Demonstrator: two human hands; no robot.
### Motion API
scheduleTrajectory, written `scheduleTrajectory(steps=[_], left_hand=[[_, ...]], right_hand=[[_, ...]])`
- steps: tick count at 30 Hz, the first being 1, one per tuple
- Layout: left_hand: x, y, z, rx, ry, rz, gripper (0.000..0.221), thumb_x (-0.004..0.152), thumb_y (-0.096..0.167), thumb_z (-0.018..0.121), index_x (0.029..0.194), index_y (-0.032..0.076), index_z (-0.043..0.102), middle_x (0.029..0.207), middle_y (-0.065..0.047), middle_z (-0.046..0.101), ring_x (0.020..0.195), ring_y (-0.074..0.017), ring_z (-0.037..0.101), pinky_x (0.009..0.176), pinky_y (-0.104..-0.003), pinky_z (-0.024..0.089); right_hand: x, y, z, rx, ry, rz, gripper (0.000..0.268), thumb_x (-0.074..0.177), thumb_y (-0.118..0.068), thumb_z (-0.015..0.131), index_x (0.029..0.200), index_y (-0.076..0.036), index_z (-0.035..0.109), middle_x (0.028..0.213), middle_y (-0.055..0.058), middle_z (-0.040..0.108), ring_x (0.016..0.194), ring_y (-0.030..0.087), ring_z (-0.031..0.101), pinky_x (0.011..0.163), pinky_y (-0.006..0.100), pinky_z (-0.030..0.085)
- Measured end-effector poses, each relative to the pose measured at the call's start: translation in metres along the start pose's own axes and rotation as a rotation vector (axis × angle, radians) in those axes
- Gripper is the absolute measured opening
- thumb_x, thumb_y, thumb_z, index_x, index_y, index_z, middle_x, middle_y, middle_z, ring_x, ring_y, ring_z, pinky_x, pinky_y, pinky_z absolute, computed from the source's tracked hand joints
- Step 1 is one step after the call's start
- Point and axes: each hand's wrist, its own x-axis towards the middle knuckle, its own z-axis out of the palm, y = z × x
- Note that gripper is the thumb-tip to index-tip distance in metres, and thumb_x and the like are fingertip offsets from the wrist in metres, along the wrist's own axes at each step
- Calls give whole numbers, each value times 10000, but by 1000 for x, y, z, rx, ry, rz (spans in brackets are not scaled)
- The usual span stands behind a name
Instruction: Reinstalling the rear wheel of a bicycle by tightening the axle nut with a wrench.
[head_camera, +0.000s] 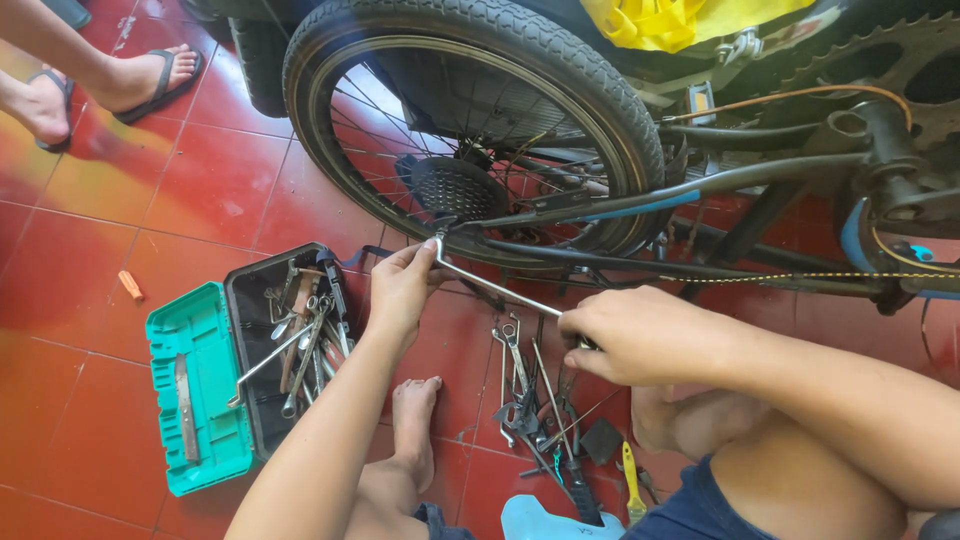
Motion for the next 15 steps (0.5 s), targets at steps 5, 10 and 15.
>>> scheduleTrajectory(steps=[5,10,15], left_hand=[[10,-10,2,-58,-1,-24,350,992,184,640,1191,-102,673,927,-220,708,813,-281,768,858,-436,631],[13,-10,-2,-148,-54,-69,351,1009,178,617,1194,-119,632,920,-225,691,776,-300,770,855,-454,642],[4,4,3,-127,-52,-63,377,996,162,651,1217,-141,616,947,-216,680,822,-295,767,874,-456,632]], right_hand=[[-5,14,9,61,312,-97,299,918,-345,629,1099,-133,738,907,101,758,942,325,750,793,470,606],[0,29,12,57,630,-190,217,903,-317,648,1013,-160,750,790,76,724,822,320,741,722,433,594],[13,40,20,-45,217,4,283,900,-388,598,1086,-218,726,967,61,763,972,320,743,822,468,601]])
